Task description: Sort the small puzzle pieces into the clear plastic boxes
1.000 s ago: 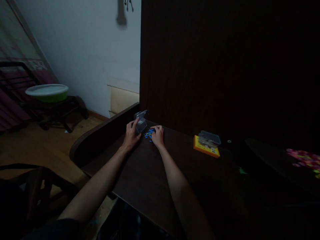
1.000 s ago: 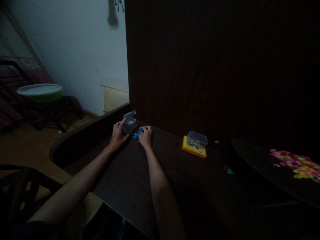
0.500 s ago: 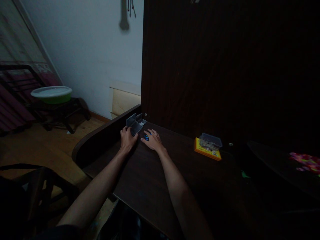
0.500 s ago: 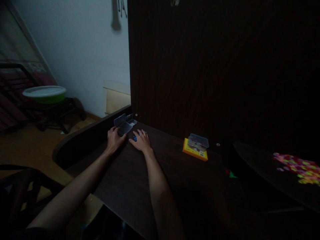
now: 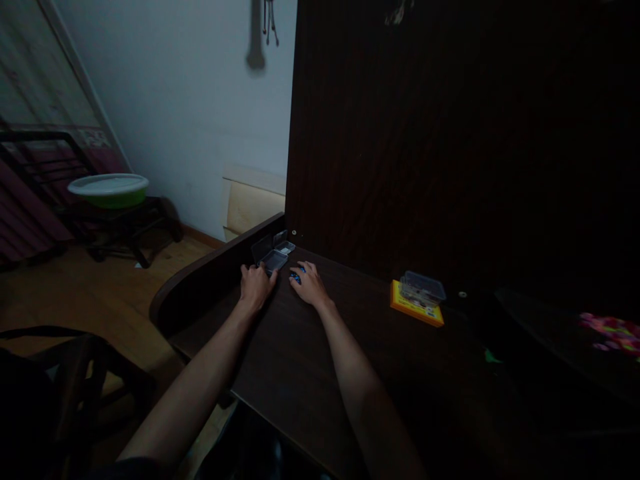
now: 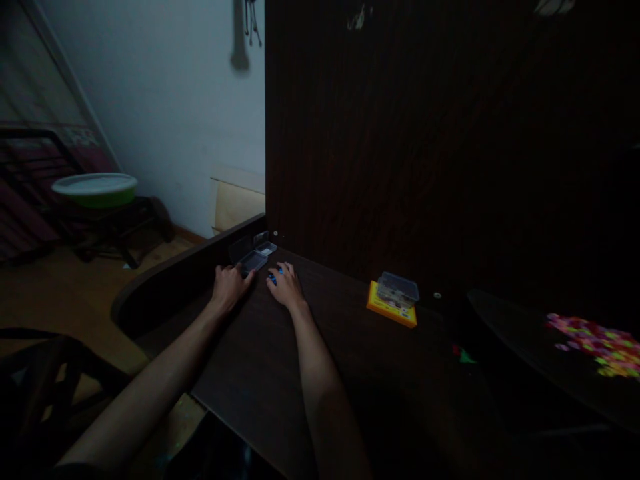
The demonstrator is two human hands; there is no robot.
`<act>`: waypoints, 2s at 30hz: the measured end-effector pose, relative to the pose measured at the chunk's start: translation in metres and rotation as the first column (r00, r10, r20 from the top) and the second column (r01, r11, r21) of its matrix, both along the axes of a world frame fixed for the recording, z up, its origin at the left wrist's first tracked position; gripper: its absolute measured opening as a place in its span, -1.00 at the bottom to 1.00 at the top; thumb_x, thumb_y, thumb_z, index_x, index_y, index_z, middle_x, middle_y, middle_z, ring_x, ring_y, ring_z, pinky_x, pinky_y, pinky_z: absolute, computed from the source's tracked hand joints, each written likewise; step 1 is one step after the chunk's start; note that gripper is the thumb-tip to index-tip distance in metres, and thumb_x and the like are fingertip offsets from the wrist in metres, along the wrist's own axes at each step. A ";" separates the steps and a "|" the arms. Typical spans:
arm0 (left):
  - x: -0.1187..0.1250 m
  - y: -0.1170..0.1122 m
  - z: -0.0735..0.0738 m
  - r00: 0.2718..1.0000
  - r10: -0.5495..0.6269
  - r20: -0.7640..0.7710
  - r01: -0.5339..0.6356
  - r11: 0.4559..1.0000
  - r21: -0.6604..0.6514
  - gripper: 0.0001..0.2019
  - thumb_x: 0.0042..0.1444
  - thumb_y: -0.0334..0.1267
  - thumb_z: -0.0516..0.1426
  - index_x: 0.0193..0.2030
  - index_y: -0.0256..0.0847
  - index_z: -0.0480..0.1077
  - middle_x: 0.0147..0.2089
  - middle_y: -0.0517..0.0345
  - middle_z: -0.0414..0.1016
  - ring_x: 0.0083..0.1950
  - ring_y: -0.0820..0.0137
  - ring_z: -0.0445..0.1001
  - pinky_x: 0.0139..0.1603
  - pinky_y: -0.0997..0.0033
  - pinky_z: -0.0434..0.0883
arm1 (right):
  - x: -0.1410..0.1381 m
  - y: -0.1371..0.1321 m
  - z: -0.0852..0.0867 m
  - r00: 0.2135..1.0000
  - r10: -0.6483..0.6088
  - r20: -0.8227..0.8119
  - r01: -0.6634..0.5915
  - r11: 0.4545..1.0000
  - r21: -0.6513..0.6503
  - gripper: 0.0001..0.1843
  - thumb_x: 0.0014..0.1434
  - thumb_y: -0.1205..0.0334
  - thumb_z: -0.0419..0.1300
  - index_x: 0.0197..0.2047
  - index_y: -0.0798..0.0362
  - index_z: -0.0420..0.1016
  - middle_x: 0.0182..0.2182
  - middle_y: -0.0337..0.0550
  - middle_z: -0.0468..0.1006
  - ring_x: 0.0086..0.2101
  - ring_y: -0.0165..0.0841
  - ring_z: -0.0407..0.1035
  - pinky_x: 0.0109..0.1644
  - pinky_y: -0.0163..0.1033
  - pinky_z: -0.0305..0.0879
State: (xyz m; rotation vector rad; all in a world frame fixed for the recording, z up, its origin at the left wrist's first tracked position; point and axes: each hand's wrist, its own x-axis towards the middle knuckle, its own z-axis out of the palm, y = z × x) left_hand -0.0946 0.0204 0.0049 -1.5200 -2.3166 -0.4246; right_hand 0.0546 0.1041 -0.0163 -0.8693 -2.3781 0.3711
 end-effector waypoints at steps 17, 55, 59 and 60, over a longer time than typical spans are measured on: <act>-0.006 0.003 -0.001 0.976 -0.160 0.144 0.132 0.973 0.190 -0.72 0.24 -0.17 0.06 -0.09 -0.32 0.46 -0.16 -0.19 0.47 -0.03 0.04 0.41 -0.05 0.12 0.44 | 0.018 -0.001 -0.005 0.984 -0.031 -0.176 0.014 0.995 -0.099 -0.62 0.15 0.26 0.24 0.05 0.06 0.52 0.09 -0.01 0.47 0.16 -0.21 0.21 0.29 -0.02 0.11; 0.049 0.056 -0.003 0.731 -0.603 0.320 0.640 0.769 -0.013 -0.70 0.27 -0.18 0.04 0.02 -0.24 0.47 0.12 -0.05 0.50 0.17 0.25 0.44 0.20 0.35 0.35 | 0.264 -0.028 0.035 0.771 -0.612 0.177 0.447 0.717 0.534 -0.60 0.13 0.35 0.02 0.04 0.19 0.42 0.07 0.15 0.34 0.06 -0.07 0.20 0.10 -0.01 0.26; 0.034 0.048 -0.002 0.730 -0.610 0.309 0.633 0.773 0.029 -0.43 0.18 0.06 0.10 0.23 -0.25 0.30 0.25 -0.11 0.36 0.27 0.14 0.33 0.29 0.21 0.28 | 0.278 -0.016 0.041 0.744 -0.613 0.268 0.370 0.711 0.599 -0.56 0.13 0.35 0.03 0.08 0.23 0.39 0.10 0.20 0.33 0.07 -0.07 0.19 0.14 -0.02 0.22; 0.030 0.047 -0.002 0.738 -0.597 0.315 0.616 0.786 0.045 -0.40 0.18 0.07 0.09 0.26 -0.26 0.27 0.27 -0.13 0.33 0.29 0.12 0.31 0.30 0.17 0.25 | 0.281 -0.012 0.043 0.745 -0.597 0.298 0.333 0.720 0.609 -0.56 0.14 0.35 0.02 0.08 0.23 0.39 0.10 0.20 0.34 0.07 -0.07 0.20 0.14 -0.01 0.21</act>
